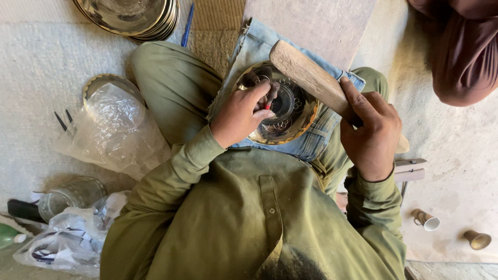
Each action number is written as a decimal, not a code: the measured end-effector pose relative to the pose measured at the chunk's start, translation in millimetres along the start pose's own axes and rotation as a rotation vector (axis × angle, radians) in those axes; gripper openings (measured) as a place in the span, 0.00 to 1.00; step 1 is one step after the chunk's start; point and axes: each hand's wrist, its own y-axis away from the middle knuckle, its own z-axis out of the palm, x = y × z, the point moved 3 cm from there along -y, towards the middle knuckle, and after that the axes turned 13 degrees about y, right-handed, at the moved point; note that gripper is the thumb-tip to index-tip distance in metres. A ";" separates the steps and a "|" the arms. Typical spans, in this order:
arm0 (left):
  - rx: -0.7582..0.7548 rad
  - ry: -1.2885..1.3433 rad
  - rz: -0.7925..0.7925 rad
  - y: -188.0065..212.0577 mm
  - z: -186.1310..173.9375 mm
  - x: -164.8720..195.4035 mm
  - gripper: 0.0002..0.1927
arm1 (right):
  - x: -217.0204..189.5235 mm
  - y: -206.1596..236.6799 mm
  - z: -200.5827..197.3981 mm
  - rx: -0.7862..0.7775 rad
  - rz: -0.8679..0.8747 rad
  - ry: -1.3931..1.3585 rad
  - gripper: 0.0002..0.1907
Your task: The person sits cross-legged on the floor with a decorative brass plate resting on a cloth pad on their lap. They hold a small chisel against the plate's surface with one hand and strike it with a wooden mallet held in the other hand, repeatedly repositioning the chisel to engrave patterns into the metal.
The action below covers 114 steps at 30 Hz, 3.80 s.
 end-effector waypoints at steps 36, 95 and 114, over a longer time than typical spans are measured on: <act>0.263 -0.072 -0.063 46.5 34.7 -27.2 0.18 | -24.4 -2.5 -9.0 -0.022 -0.330 0.287 0.25; -0.939 -0.125 -0.015 -8.9 173.2 -126.7 0.24 | 99.4 299.2 191.7 0.283 0.443 -0.236 0.32; -0.062 -0.013 -0.083 32.2 83.4 -152.8 0.26 | 77.5 182.1 193.7 0.079 0.343 -0.268 0.33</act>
